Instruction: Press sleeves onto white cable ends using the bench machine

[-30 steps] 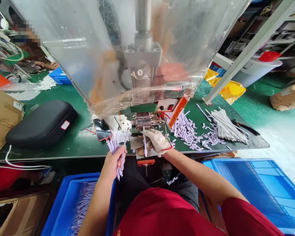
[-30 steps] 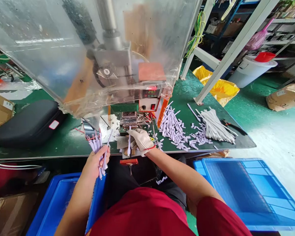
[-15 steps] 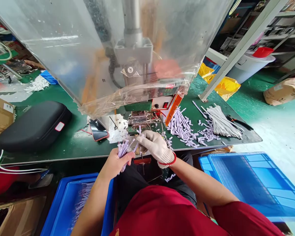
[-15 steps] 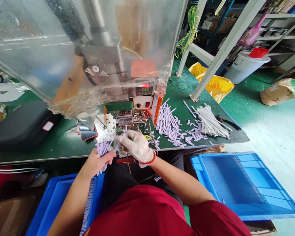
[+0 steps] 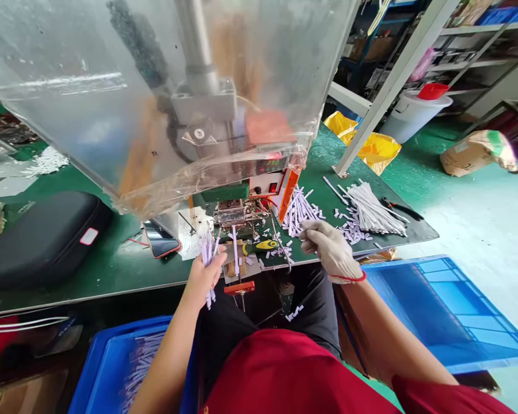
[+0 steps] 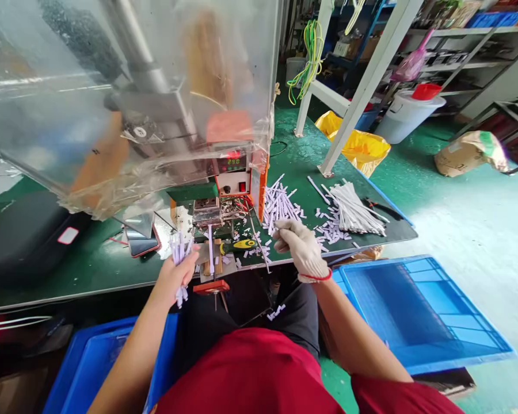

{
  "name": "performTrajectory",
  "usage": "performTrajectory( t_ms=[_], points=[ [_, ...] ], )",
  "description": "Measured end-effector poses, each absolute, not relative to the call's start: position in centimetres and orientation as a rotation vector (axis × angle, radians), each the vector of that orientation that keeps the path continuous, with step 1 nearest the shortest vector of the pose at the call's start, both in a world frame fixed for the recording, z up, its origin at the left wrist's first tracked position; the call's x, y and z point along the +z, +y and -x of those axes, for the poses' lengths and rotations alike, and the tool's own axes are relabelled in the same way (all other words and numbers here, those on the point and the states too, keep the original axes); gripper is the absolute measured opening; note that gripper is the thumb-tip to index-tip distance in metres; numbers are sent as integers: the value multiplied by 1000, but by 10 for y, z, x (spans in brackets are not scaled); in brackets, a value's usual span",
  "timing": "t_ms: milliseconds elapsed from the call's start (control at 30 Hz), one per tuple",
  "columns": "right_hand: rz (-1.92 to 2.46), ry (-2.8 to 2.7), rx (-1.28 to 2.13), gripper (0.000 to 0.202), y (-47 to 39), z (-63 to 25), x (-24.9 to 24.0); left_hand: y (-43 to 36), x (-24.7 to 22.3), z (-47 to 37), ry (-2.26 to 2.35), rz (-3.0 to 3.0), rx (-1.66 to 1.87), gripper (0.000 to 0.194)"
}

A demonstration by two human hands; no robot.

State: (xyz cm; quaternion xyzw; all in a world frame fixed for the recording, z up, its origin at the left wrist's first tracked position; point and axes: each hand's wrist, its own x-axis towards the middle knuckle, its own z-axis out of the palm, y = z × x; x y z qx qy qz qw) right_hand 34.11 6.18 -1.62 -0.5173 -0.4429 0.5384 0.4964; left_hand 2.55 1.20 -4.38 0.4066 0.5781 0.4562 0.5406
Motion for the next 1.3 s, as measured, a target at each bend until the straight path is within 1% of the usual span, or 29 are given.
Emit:
performTrajectory(
  t_ms=[67, 133, 200, 300, 367, 500, 567, 633, 767, 900, 1067, 1167, 1300],
  points=[
    [1295, -1090, 1339, 34, 50, -335, -29, 23, -50, -40, 1552, -1097, 1019, 40],
    [1313, -1132, 1384, 37, 43, -328, -35, 29, -52, -49, 1661, -1167, 967, 34],
    [1346, -1213, 1427, 41, 40, -319, -36, 29, -52, -51, 1648, -1114, 975, 33],
    [1384, -1368, 1488, 40, 42, -298, -34, 22, -46, -44, 1475, -996, 1034, 36],
    [1275, -1413, 1574, 38, 44, -277, -30, 14, -39, -36, 1396, -1013, 1051, 36],
    [853, -1301, 1826, 47, 47, -232, -15, -1, -20, -27, 1382, -1114, 1018, 37],
    [712, -1315, 1935, 43, 47, -218, -6, -7, -10, -27, 1395, -1166, 1000, 36],
    [666, -1340, 2018, 39, 46, -212, 1, -14, -1, -28, 1416, -1245, 970, 34],
    [737, -1191, 2097, 42, 48, -218, 6, -26, 7, -28, 1442, -1374, 891, 34],
    [722, -933, 2047, 40, 49, -231, 5, -35, 8, -24, 1454, -1433, 838, 35],
    [783, -1115, 1960, 42, 35, -231, -2, -39, 8, -27, 1461, -1455, 740, 36],
    [911, -1130, 1781, 43, 29, -227, 5, -45, 5, -29, 1429, -1499, 778, 33],
    [1073, -1169, 1418, 43, 44, -254, 46, -78, -1, -17, 1382, -1419, 804, 27]
  ],
)
